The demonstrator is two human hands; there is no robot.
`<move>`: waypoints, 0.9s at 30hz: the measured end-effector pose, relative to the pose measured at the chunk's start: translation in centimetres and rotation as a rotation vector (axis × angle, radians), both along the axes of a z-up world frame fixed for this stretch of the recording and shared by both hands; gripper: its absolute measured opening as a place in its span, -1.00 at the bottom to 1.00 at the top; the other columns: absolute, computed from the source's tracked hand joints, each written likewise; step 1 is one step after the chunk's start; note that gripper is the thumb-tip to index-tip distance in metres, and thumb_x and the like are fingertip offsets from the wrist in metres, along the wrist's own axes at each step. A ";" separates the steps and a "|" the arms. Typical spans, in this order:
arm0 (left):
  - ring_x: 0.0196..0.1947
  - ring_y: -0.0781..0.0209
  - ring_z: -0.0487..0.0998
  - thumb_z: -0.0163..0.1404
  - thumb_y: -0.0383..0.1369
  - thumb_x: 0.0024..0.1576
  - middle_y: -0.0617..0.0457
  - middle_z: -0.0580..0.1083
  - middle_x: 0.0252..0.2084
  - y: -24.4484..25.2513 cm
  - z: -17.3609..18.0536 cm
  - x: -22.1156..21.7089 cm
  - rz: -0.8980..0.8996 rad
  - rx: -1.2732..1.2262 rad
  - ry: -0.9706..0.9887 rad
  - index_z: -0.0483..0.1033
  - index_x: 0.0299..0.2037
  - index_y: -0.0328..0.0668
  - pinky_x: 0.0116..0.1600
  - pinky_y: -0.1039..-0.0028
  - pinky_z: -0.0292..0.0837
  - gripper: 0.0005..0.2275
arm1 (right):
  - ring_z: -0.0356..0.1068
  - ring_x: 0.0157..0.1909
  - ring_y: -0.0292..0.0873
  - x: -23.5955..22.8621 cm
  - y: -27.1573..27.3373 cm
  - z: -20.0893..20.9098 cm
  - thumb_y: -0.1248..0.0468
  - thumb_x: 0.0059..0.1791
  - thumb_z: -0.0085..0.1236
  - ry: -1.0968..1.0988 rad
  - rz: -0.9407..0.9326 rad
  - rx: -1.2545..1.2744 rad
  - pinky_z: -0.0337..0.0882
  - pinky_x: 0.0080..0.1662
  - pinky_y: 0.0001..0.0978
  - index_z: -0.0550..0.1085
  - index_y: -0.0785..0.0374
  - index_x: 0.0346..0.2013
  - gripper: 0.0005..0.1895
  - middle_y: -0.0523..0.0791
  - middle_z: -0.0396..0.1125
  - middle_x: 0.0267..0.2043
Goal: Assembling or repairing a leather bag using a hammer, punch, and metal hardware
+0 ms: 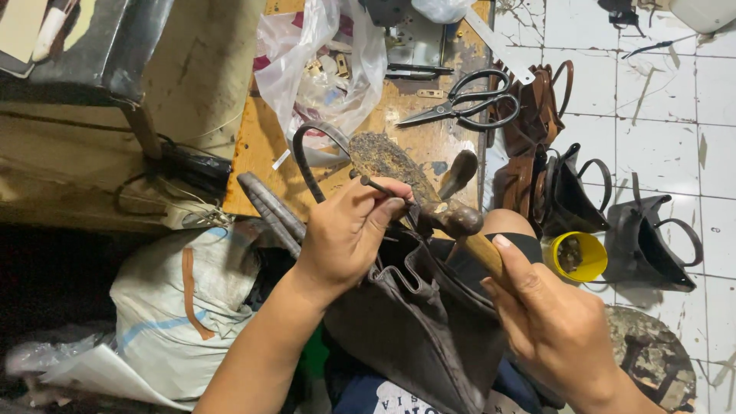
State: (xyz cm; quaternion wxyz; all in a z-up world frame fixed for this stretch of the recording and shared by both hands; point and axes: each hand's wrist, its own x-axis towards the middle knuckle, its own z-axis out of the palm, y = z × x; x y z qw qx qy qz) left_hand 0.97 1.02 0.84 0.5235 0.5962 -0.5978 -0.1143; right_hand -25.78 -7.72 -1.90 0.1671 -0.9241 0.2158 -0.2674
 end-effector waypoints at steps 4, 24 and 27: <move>-0.08 0.12 0.62 -0.11 -0.48 0.34 -0.01 0.54 -0.06 -0.1 -0.1 0.2 -0.011 -0.005 -0.092 0.52 -0.02 -0.34 0.14 0.40 0.52 -0.85 | 0.29 -0.46 -0.07 -0.1 -0.1 -0.4 0.29 0.05 0.20 -0.007 0.008 -0.009 0.33 -0.33 -0.23 0.24 0.27 0.40 -0.36 -0.04 0.39 -0.29; -0.17 0.09 0.58 -0.11 -0.47 0.34 -0.02 0.54 -0.09 -0.3 0.2 0.1 0.001 0.004 -0.146 0.51 -0.06 -0.35 0.05 0.37 0.50 -0.86 | 0.22 -0.51 -0.11 0.0 -0.3 -0.4 0.30 0.04 0.21 -0.011 0.017 0.002 0.27 -0.41 -0.23 0.26 0.33 0.37 -0.38 -0.08 0.30 -0.41; -0.16 0.08 0.58 -0.11 -0.47 0.34 -0.02 0.54 -0.10 -0.3 0.4 0.0 0.003 -0.003 -0.147 0.51 -0.06 -0.34 0.06 0.36 0.51 -0.86 | 0.20 -0.52 -0.11 -0.1 -0.3 -0.4 0.31 0.04 0.21 -0.017 0.023 0.013 0.26 -0.41 -0.24 0.25 0.32 0.38 -0.37 -0.08 0.29 -0.42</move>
